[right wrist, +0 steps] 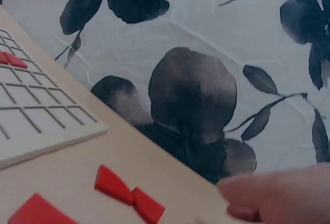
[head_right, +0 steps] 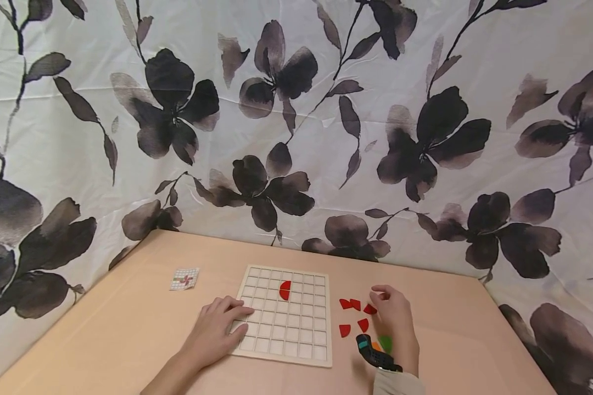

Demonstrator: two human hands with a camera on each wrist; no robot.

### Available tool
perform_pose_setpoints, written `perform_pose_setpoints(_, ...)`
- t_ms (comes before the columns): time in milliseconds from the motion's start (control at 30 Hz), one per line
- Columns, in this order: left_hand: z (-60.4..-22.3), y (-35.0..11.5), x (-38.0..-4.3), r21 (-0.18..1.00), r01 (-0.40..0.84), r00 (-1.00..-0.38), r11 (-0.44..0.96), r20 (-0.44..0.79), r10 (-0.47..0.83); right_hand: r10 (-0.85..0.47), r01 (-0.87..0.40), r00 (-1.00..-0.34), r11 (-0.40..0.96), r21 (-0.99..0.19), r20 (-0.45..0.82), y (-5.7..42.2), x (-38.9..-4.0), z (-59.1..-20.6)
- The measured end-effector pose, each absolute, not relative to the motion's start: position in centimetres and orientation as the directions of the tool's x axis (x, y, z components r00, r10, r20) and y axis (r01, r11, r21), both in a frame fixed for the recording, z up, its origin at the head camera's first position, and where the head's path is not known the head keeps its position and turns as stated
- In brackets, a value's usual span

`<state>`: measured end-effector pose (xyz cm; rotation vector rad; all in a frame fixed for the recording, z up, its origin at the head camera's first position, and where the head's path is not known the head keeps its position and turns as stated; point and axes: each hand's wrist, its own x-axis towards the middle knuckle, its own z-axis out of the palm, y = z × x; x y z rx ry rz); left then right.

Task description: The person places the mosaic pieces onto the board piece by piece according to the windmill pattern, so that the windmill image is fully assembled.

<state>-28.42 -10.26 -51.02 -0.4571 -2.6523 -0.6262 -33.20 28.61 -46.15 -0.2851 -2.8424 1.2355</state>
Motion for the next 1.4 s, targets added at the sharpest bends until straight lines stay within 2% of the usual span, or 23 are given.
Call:
perform_pose_setpoints(67,-51.0,-10.3,-28.5,0.366,0.387,-0.879,0.846,0.423,0.219,0.220,0.117,-0.975,0.661,-0.741,0.043,28.6,-33.3,-46.7)
perform_pose_setpoints(133,-51.0,-10.4,-28.5,0.372,0.382,-0.882,0.846,0.420,0.214,0.294,0.057,-0.939,0.645,-0.762,0.179,28.3,-33.7,-47.5)
perform_pose_setpoints(300,-50.8,-10.4,-28.8,0.395,0.383,-0.881,0.835,0.426,0.203,0.442,-0.158,-0.744,0.612,-0.775,0.501,26.6,-35.0,-49.2)
perform_pose_setpoints(400,-50.6,-10.3,-29.1,0.403,0.385,-0.880,0.830,0.432,0.198,0.439,-0.211,-0.686,0.644,-0.736,0.580,26.2,-35.5,-49.4)
perform_pose_setpoints(533,-50.7,-10.3,-29.2,0.409,0.369,-0.892,0.835,0.407,0.195,0.455,-0.183,-0.682,0.651,-0.737,0.572,26.0,-36.0,-49.6)
perform_pose_setpoints(700,-50.7,-10.8,-29.2,0.425,0.341,-0.902,0.838,0.399,0.165,0.492,-0.179,-0.701,0.579,-0.796,0.516,25.7,-36.7,-49.9)
perform_pose_setpoints(967,-51.3,-10.7,-29.0,0.437,0.329,-0.911,0.837,0.379,0.160,0.593,-0.235,-0.655,0.429,-0.872,0.468,26.3,-36.8,-50.3)
perform_pose_setpoints(1033,-51.4,-10.5,-28.9,0.444,0.335,-0.911,0.831,0.379,0.164,0.587,-0.244,-0.673,0.399,-0.884,0.450,26.8,-36.5,-50.0)
perform_pose_setpoints(1167,-51.4,-10.2,-28.6,0.439,0.340,-0.905,0.832,0.394,0.162,0.525,-0.233,-0.768,0.305,-0.923,0.368,28.0,-35.2,-48.7)
perform_pose_setpoints(1233,-51.3,-10.2,-28.5,0.431,0.342,-0.903,0.835,0.396,0.166,0.515,-0.214,-0.795,0.255,-0.943,0.320,28.8,-34.1,-48.1)
perform_pose_setpoints(1333,-51.1,-10.1,-28.5,0.416,0.352,-0.901,0.838,0.392,0.184,0.542,-0.225,-0.767,0.274,-0.935,0.343,30.1,-32.6,-47.8)
perform_pose_setpoints(1400,-50.9,-10.2,-28.4,0.414,0.362,-0.899,0.835,0.392,0.195,0.564,-0.282,-0.702,0.340,-0.897,0.434,30.9,-31.9,-47.9)
